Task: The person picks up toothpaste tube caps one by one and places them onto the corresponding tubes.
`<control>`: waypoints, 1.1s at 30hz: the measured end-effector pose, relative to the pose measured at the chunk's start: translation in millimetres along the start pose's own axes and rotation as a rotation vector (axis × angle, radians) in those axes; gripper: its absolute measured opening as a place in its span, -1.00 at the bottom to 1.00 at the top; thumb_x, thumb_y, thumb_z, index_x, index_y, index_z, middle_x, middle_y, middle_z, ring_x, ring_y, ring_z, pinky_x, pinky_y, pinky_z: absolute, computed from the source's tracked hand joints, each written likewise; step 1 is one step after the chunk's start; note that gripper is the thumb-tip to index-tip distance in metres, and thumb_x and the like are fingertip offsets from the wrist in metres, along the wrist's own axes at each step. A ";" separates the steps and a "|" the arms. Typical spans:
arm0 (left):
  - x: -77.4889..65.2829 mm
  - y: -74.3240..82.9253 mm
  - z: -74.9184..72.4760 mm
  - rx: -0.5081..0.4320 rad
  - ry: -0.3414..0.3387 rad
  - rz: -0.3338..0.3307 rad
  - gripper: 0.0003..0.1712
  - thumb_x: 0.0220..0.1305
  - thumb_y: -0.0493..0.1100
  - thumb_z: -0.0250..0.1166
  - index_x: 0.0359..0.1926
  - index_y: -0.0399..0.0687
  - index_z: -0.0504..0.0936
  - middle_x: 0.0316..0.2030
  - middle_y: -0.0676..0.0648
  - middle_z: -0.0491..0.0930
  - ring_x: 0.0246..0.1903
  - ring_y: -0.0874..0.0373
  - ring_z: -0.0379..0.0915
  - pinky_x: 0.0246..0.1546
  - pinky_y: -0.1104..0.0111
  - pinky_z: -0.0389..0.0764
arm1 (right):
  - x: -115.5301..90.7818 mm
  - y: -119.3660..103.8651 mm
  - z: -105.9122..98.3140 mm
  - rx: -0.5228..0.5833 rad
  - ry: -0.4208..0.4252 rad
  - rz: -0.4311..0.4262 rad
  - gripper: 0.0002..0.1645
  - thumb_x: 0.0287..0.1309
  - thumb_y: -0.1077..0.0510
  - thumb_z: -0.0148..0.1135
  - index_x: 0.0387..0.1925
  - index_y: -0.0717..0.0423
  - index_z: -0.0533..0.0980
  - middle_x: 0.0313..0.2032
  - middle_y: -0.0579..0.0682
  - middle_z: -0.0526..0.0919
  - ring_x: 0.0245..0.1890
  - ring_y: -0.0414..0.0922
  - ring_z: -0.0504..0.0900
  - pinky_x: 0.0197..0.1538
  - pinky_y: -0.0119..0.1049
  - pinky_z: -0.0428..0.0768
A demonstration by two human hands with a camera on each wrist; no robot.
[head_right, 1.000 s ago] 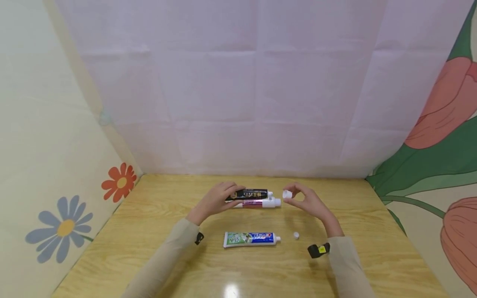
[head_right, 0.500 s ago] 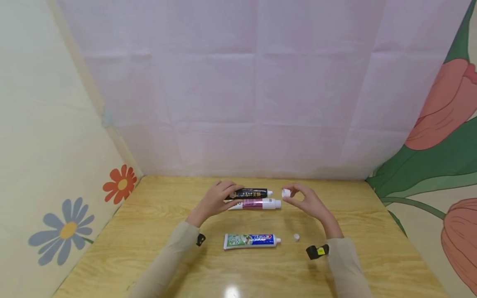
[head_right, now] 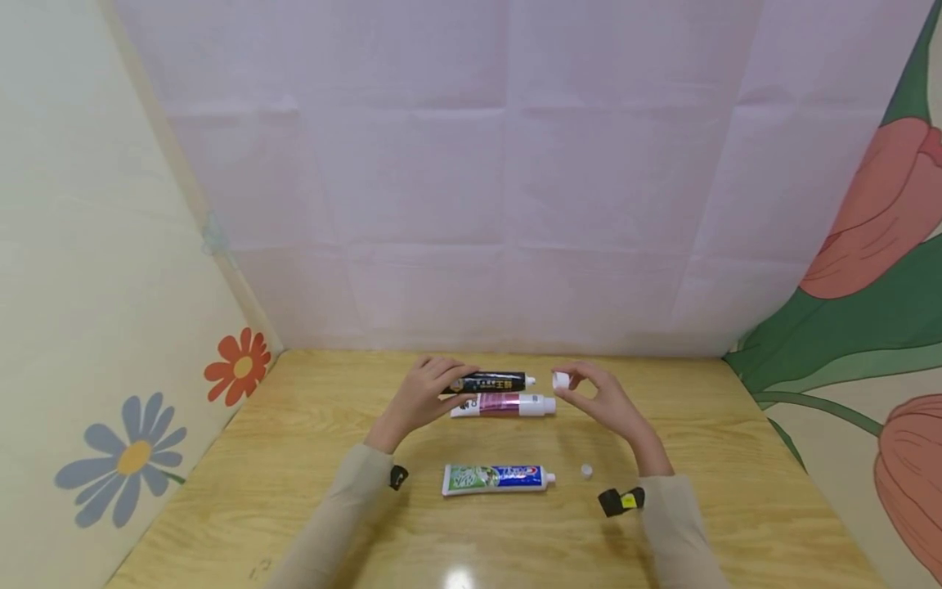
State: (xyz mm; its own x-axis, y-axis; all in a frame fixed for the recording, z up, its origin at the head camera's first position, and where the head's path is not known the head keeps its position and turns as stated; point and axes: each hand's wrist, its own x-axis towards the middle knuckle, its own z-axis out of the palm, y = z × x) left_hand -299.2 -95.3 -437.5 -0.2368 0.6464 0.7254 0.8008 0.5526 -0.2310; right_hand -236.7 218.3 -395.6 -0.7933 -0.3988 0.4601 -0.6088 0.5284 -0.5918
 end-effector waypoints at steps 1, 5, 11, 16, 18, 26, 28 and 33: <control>-0.1 0.1 -0.4 0.002 0.001 -0.002 -0.44 0.06 0.12 0.35 0.09 0.08 0.53 -0.15 0.09 0.57 -0.16 0.23 0.49 -0.16 0.29 0.46 | 0.0 -1.0 0.4 0.001 0.002 -0.001 -0.63 0.11 0.31 0.23 -0.01 0.25 0.49 -0.26 0.04 0.59 -0.25 -0.13 0.48 -0.18 -0.39 0.46; 0.4 1.4 -1.7 0.013 0.012 -0.001 -0.45 0.06 0.12 0.35 0.08 0.07 0.54 -0.15 0.09 0.57 -0.18 0.23 0.48 -0.18 0.28 0.45 | 0.0 -4.4 1.9 0.006 0.010 0.009 -0.62 0.11 0.30 0.23 0.01 0.24 0.49 -0.27 0.03 0.59 -0.24 -0.12 0.48 -0.18 -0.38 0.46; 0.7 2.9 -3.5 0.032 0.029 -0.008 -0.42 0.01 0.11 0.39 0.08 0.10 0.53 -0.16 0.09 0.57 -0.21 0.22 0.48 -0.19 0.27 0.44 | 0.3 7.1 7.9 -0.012 0.041 -0.010 -0.61 0.12 0.31 0.21 0.04 0.20 0.49 -0.28 -0.01 0.57 -0.24 -0.16 0.47 -0.20 -0.34 0.48; 0.2 3.9 -5.7 0.042 0.053 -0.028 -0.44 0.01 0.12 0.38 0.06 0.08 0.56 -0.18 0.08 0.58 -0.22 0.20 0.48 -0.19 0.26 0.43 | 0.8 26.7 13.0 -0.010 0.048 0.000 -0.57 0.17 0.23 0.20 0.11 0.09 0.46 -0.28 -0.10 0.53 -0.22 -0.23 0.45 -0.17 -0.27 0.49; 0.3 4.3 -6.1 0.045 0.063 -0.036 -0.45 0.01 0.12 0.38 0.04 0.07 0.58 -0.19 0.08 0.58 -0.23 0.19 0.49 -0.19 0.26 0.43 | 0.6 28.2 12.8 0.001 0.048 0.007 -0.56 0.17 0.19 0.20 0.12 0.05 0.46 -0.28 -0.12 0.51 -0.22 -0.25 0.45 -0.16 -0.30 0.48; 1.8 8.3 -9.6 0.044 0.084 -0.053 -0.48 0.06 0.13 0.34 0.04 0.06 0.58 -0.20 0.08 0.58 -0.25 0.19 0.46 -0.16 0.24 0.41 | 0.3 22.6 11.0 0.032 0.065 0.005 -0.56 0.17 0.18 0.22 0.11 -0.05 0.47 -0.30 -0.17 0.48 -0.24 -0.24 0.45 -0.16 -0.29 0.47; 2.2 9.0 -10.5 0.043 0.091 -0.059 -0.46 0.03 0.12 0.37 0.05 0.06 0.57 -0.20 0.07 0.58 -0.25 0.20 0.46 -0.16 0.24 0.41 | 1.0 19.8 11.0 0.029 0.072 0.003 -0.56 0.16 0.20 0.22 0.11 -0.03 0.47 -0.30 -0.17 0.49 -0.23 -0.24 0.44 -0.15 -0.31 0.46; 3.1 9.2 -13.1 0.040 0.113 -0.075 -0.39 -0.07 0.07 0.45 0.06 0.08 0.55 -0.21 0.07 0.58 -0.24 0.20 0.46 -0.14 0.24 0.39 | 2.6 -5.2 5.4 0.019 0.066 -0.006 -0.58 0.14 0.27 0.21 0.07 0.14 0.48 -0.29 -0.08 0.51 -0.23 -0.21 0.44 -0.15 -0.35 0.45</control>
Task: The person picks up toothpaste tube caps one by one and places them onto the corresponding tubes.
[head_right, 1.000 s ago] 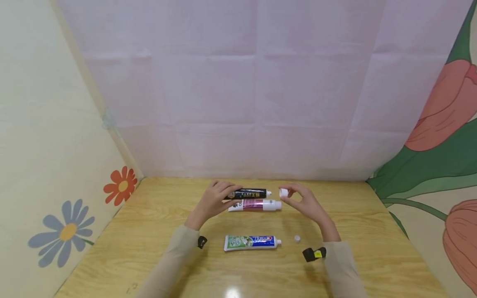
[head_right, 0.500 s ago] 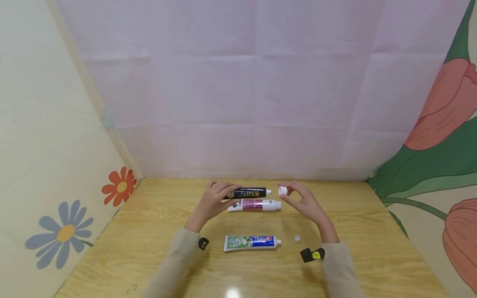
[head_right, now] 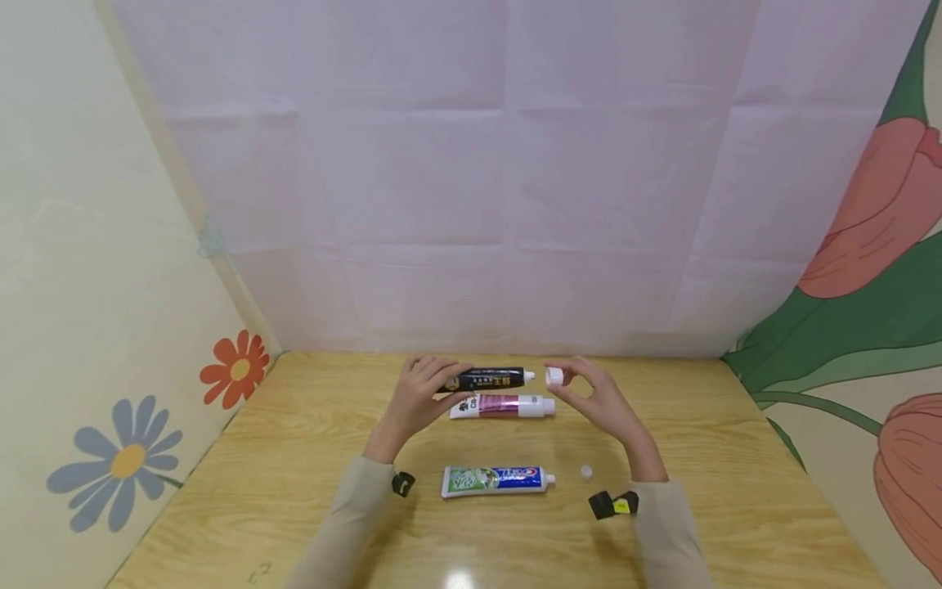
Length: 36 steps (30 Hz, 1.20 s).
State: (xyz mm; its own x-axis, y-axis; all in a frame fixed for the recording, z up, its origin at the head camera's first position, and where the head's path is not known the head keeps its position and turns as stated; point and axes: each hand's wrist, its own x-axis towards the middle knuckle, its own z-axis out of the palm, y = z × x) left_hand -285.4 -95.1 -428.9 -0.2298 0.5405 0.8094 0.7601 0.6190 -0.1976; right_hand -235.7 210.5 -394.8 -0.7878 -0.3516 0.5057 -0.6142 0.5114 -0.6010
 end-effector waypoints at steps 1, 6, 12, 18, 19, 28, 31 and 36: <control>0.0 -0.5 -0.3 -0.002 0.003 -0.002 -0.38 -0.09 0.06 0.46 0.06 0.08 0.55 -0.21 0.07 0.58 -0.24 0.19 0.46 -0.14 0.24 0.39 | 0.4 -5.9 -1.2 -0.002 -0.005 0.006 -0.58 0.14 0.29 0.21 0.07 0.17 0.48 -0.29 -0.06 0.51 -0.23 -0.19 0.44 -0.15 -0.34 0.45; 0.1 -1.7 -1.8 0.001 0.009 -0.009 -0.40 -0.04 0.09 0.42 0.07 0.09 0.55 -0.20 0.07 0.58 -0.21 0.19 0.47 -0.11 0.25 0.39 | 0.8 -0.3 2.1 -0.003 0.000 0.048 -0.58 0.16 0.25 0.20 0.09 0.09 0.48 -0.27 -0.10 0.51 -0.21 -0.17 0.45 -0.13 -0.28 0.46; 1.6 -1.1 -2.9 -0.001 0.031 -0.003 -0.41 -0.06 0.10 0.43 0.05 0.09 0.56 -0.21 0.07 0.59 -0.22 0.18 0.46 -0.14 0.26 0.40 | 0.7 18.5 7.6 0.011 0.008 0.044 -0.55 0.15 0.17 0.23 0.11 -0.04 0.47 -0.27 -0.18 0.50 -0.20 -0.24 0.44 -0.10 -0.27 0.45; 2.2 1.4 -4.9 0.015 0.037 0.024 -0.41 -0.09 0.09 0.45 0.02 0.07 0.58 -0.23 0.06 0.59 -0.24 0.18 0.47 -0.17 0.28 0.43 | 0.3 5.6 9.1 0.026 0.015 -0.016 -0.57 0.10 0.26 0.25 0.06 0.08 0.50 -0.29 -0.13 0.53 -0.23 -0.25 0.45 -0.11 -0.34 0.45; 2.2 1.9 -5.4 0.017 0.035 0.027 -0.42 -0.08 0.10 0.44 0.02 0.07 0.59 -0.23 0.06 0.59 -0.24 0.19 0.47 -0.16 0.28 0.43 | 0.2 0.5 8.7 0.028 0.015 -0.022 -0.58 0.10 0.27 0.26 0.04 0.10 0.51 -0.29 -0.11 0.53 -0.23 -0.24 0.45 -0.12 -0.35 0.45; 1.2 5.5 -7.4 0.035 0.019 0.047 -0.46 0.02 0.16 0.36 0.02 0.09 0.58 -0.21 0.08 0.61 -0.24 0.20 0.48 -0.13 0.30 0.44 | 0.3 -7.4 12.3 0.010 0.008 -0.074 -0.59 0.04 0.33 0.28 0.00 0.17 0.52 -0.33 -0.09 0.53 -0.25 -0.19 0.45 -0.13 -0.34 0.43; 1.5 6.2 -8.4 0.039 0.021 0.049 -0.45 -0.01 0.16 0.38 0.02 0.10 0.58 -0.21 0.08 0.60 -0.24 0.20 0.47 -0.14 0.30 0.43 | 0.7 4.6 15.9 0.009 0.001 -0.071 -0.57 0.07 0.28 0.28 0.03 0.07 0.52 -0.31 -0.15 0.52 -0.25 -0.25 0.44 -0.14 -0.34 0.44; 3.1 7.3 -10.1 0.043 0.033 0.056 -0.43 -0.07 0.14 0.43 0.01 0.09 0.60 -0.21 0.08 0.60 -0.24 0.20 0.47 -0.15 0.30 0.43 | 0.9 9.1 16.9 0.033 -0.007 -0.059 -0.59 0.10 0.20 0.28 0.04 0.00 0.52 -0.30 -0.18 0.52 -0.24 -0.22 0.44 -0.12 -0.29 0.43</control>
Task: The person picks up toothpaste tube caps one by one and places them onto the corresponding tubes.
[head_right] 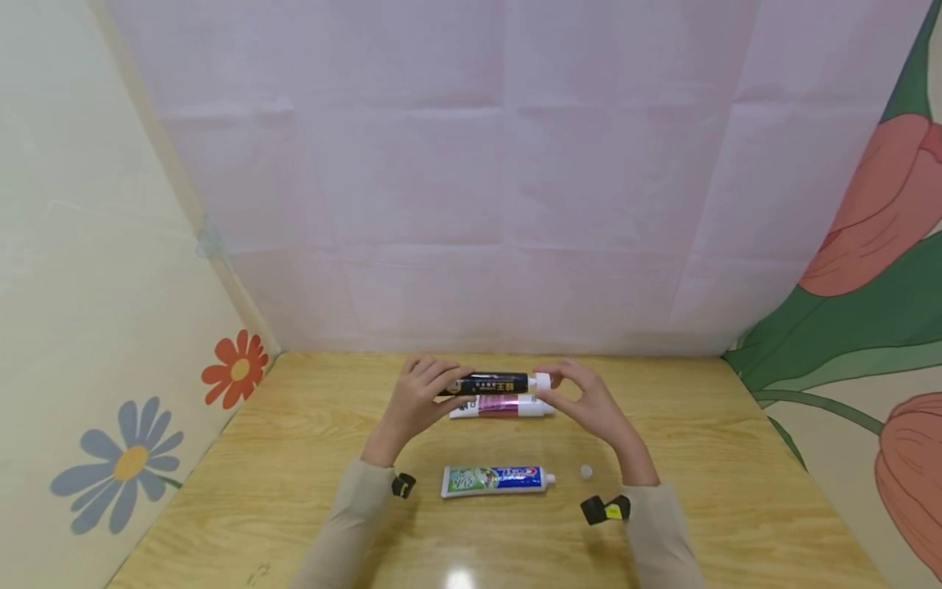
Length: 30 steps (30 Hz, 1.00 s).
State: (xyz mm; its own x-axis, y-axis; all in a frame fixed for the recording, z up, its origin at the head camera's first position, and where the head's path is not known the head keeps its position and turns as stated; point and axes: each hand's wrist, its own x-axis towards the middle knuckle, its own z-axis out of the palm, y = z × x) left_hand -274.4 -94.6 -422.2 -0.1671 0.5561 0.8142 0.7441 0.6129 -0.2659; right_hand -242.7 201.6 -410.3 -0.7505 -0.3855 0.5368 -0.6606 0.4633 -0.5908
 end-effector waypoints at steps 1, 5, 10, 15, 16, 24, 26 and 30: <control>0.3 0.2 -0.3 -0.001 0.004 0.001 -0.42 -0.09 0.14 0.44 0.00 0.08 0.60 -0.21 0.08 0.60 -0.25 0.20 0.47 -0.15 0.29 0.43 | -0.1 -0.1 0.2 0.007 -0.001 0.008 -0.59 0.10 0.19 0.28 0.03 -0.01 0.52 -0.30 -0.19 0.52 -0.24 -0.22 0.44 -0.12 -0.29 0.43; 1.7 0.6 -1.1 0.003 0.015 0.012 -0.41 -0.11 0.14 0.44 -0.01 0.08 0.60 -0.23 0.08 0.60 -0.25 0.21 0.48 -0.17 0.30 0.43 | 0.1 -1.1 1.4 0.000 -0.003 0.006 -0.58 0.09 0.23 0.28 0.03 -0.01 0.52 -0.29 -0.18 0.52 -0.24 -0.20 0.45 -0.13 -0.31 0.43; 3.7 1.4 -2.4 0.011 0.021 0.020 -0.45 -0.05 0.17 0.40 -0.02 0.08 0.61 -0.22 0.09 0.61 -0.26 0.20 0.47 -0.19 0.30 0.43 | 2.0 -17.7 -0.9 -0.003 0.006 -0.029 -0.59 0.04 0.33 0.29 -0.01 0.13 0.53 -0.30 -0.08 0.55 -0.27 -0.14 0.46 -0.15 -0.34 0.43; 3.5 2.2 -2.9 0.013 0.017 0.023 -0.47 -0.02 0.17 0.38 -0.02 0.07 0.61 -0.22 0.09 0.60 -0.25 0.20 0.47 -0.19 0.29 0.43 | 3.5 -37.5 -5.5 -0.016 -0.001 -0.020 -0.61 0.03 0.34 0.29 -0.03 0.21 0.53 -0.31 -0.05 0.56 -0.28 -0.12 0.47 -0.13 -0.32 0.42; 3.3 2.4 -2.7 0.012 0.016 0.022 -0.47 -0.01 0.16 0.38 -0.02 0.07 0.61 -0.22 0.09 0.60 -0.25 0.20 0.47 -0.19 0.28 0.43 | 3.5 -38.6 -5.8 -0.015 -0.003 -0.016 -0.62 0.04 0.33 0.28 -0.03 0.21 0.54 -0.31 -0.05 0.56 -0.28 -0.11 0.47 -0.13 -0.31 0.42; 3.3 3.8 -0.4 0.004 0.010 0.018 -0.48 -0.01 0.16 0.38 -0.02 0.07 0.62 -0.22 0.09 0.59 -0.24 0.19 0.47 -0.20 0.28 0.43 | 3.6 -37.1 -6.8 0.001 -0.011 -0.018 -0.63 0.05 0.32 0.28 -0.04 0.20 0.55 -0.34 -0.08 0.55 -0.30 -0.17 0.46 -0.15 -0.30 0.42; 3.0 4.1 0.1 0.002 0.007 0.018 -0.47 -0.01 0.16 0.38 -0.02 0.07 0.61 -0.21 0.09 0.59 -0.24 0.19 0.47 -0.20 0.28 0.42 | 3.3 -36.5 -7.0 0.006 -0.016 -0.014 -0.64 0.06 0.31 0.27 -0.04 0.20 0.55 -0.35 -0.09 0.54 -0.30 -0.18 0.46 -0.14 -0.30 0.42; 1.9 5.0 0.3 -0.010 -0.002 0.017 -0.45 -0.01 0.14 0.39 0.03 0.10 0.58 -0.20 0.08 0.58 -0.22 0.19 0.46 -0.18 0.29 0.41 | 2.1 -37.0 -7.3 -0.002 -0.022 -0.004 -0.66 0.08 0.31 0.26 -0.05 0.17 0.55 -0.36 -0.11 0.51 -0.31 -0.22 0.45 -0.14 -0.29 0.41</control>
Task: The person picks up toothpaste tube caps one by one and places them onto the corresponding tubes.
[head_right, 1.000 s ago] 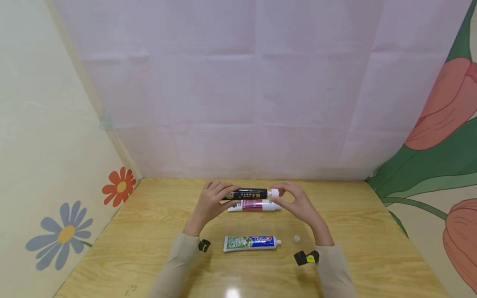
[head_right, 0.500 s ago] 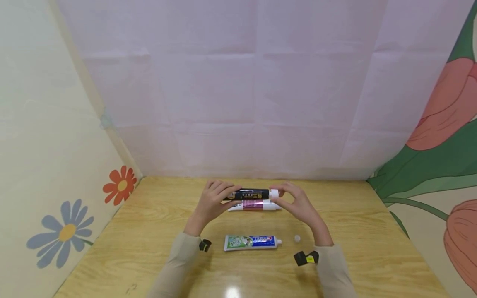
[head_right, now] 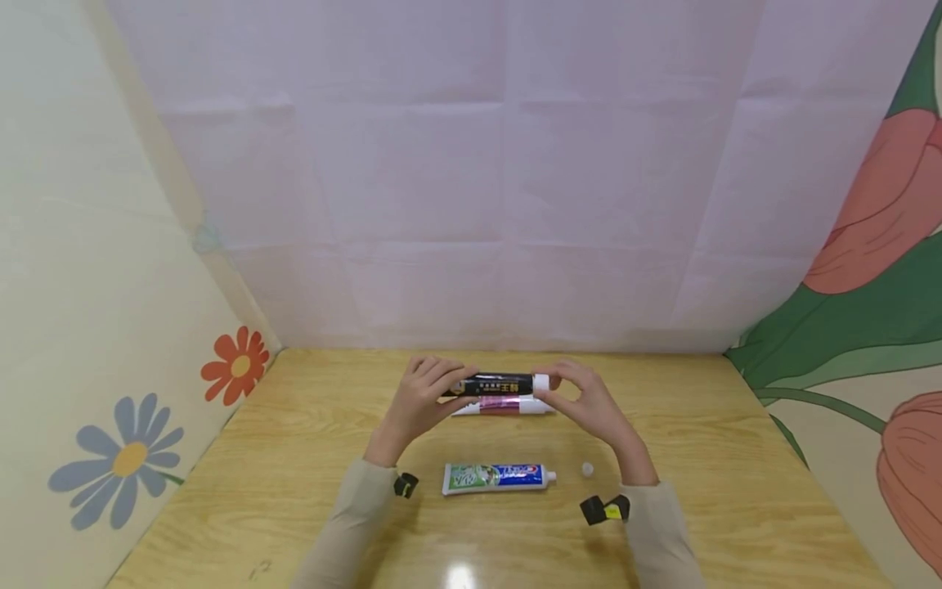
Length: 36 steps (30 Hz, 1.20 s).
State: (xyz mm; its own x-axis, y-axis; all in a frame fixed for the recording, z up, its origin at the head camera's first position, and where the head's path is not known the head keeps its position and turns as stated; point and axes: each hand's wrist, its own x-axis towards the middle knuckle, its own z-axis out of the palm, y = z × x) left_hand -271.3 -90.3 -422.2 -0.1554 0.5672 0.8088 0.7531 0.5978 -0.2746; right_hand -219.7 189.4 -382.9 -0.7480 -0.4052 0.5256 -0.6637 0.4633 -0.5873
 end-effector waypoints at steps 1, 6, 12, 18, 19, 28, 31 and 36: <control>-0.1 0.3 -0.4 -0.003 0.000 0.001 -0.44 -0.02 0.14 0.39 0.04 0.10 0.57 -0.20 0.08 0.58 -0.22 0.19 0.46 -0.18 0.29 0.41 | -0.1 -0.6 0.1 -0.003 -0.002 0.002 -0.68 0.08 0.31 0.25 -0.06 0.16 0.56 -0.36 -0.12 0.51 -0.31 -0.23 0.44 -0.14 -0.29 0.41; 0.9 1.1 -1.6 -0.018 0.011 0.003 -0.41 -0.06 0.12 0.42 0.04 0.09 0.57 -0.19 0.08 0.58 -0.22 0.19 0.46 -0.20 0.30 0.40 | -0.1 -3.1 0.9 -0.005 -0.007 0.029 -0.74 0.12 0.30 0.22 -0.11 0.19 0.57 -0.29 -0.04 0.59 -0.25 -0.23 0.49 -0.10 -0.19 0.45; 1.6 2.3 -2.0 -0.027 0.018 0.017 -0.40 -0.10 0.09 0.46 0.03 0.07 0.58 -0.19 0.06 0.58 -0.22 0.18 0.45 -0.19 0.31 0.41 | -0.2 -5.6 0.3 0.002 -0.024 0.106 -0.84 0.18 0.27 0.16 -0.23 0.22 0.60 -0.23 0.06 0.63 -0.19 -0.15 0.54 -0.06 -0.06 0.49; 2.4 5.4 -3.4 -0.036 0.020 0.033 -0.42 -0.02 0.12 0.40 0.05 0.06 0.57 -0.19 0.07 0.58 -0.21 0.19 0.46 -0.19 0.33 0.44 | -0.7 -8.0 0.2 0.025 -0.042 0.123 -0.68 0.27 0.31 0.00 -0.58 0.14 0.53 -0.51 0.10 0.56 -0.40 -0.07 0.52 -0.21 -0.23 0.43; 2.6 6.0 -3.8 -0.039 0.021 0.033 -0.42 -0.03 0.12 0.41 0.05 0.06 0.57 -0.19 0.06 0.58 -0.21 0.19 0.46 -0.19 0.33 0.45 | -0.7 -8.1 0.3 0.037 -0.047 0.125 -0.65 0.28 0.31 -0.02 -0.62 0.15 0.50 -0.55 0.11 0.54 -0.43 -0.05 0.51 -0.24 -0.24 0.42; 5.7 8.8 -5.9 -0.050 0.033 0.042 -0.49 0.06 0.17 0.32 -0.02 0.02 0.62 -0.20 0.07 0.58 -0.22 0.19 0.46 -0.19 0.34 0.44 | -0.5 -7.7 -0.2 0.104 -0.067 0.151 -0.54 0.37 0.30 -0.20 -0.56 0.20 0.56 -0.59 -0.03 0.58 -0.52 -0.02 0.49 -0.32 -0.33 0.40; 7.0 9.2 -6.2 -0.055 0.036 0.044 -0.49 0.07 0.19 0.30 -0.01 0.02 0.61 -0.20 0.07 0.58 -0.21 0.19 0.46 -0.18 0.34 0.44 | -0.6 -9.2 -0.7 0.129 -0.076 0.155 -0.48 0.40 0.29 -0.28 -0.55 0.29 0.55 -0.61 0.10 0.59 -0.58 0.01 0.47 -0.38 -0.36 0.40; 8.5 10.3 -7.3 -0.062 0.043 0.048 -0.47 0.05 0.18 0.32 0.00 0.03 0.60 -0.21 0.07 0.58 -0.21 0.19 0.46 -0.17 0.34 0.44 | -1.1 -11.1 -0.6 0.145 -0.085 0.134 -0.44 0.41 0.32 -0.38 -0.56 0.33 0.51 -0.61 0.20 0.60 -0.62 0.05 0.45 -0.46 -0.38 0.42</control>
State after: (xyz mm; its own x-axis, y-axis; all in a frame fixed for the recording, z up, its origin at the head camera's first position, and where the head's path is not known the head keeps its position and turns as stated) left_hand -260.1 -83.5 -414.3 -0.0912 0.5688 0.8174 0.7976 0.5331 -0.2820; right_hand -211.6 185.2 -376.7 -0.8233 -0.4154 0.3869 -0.5476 0.4018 -0.7339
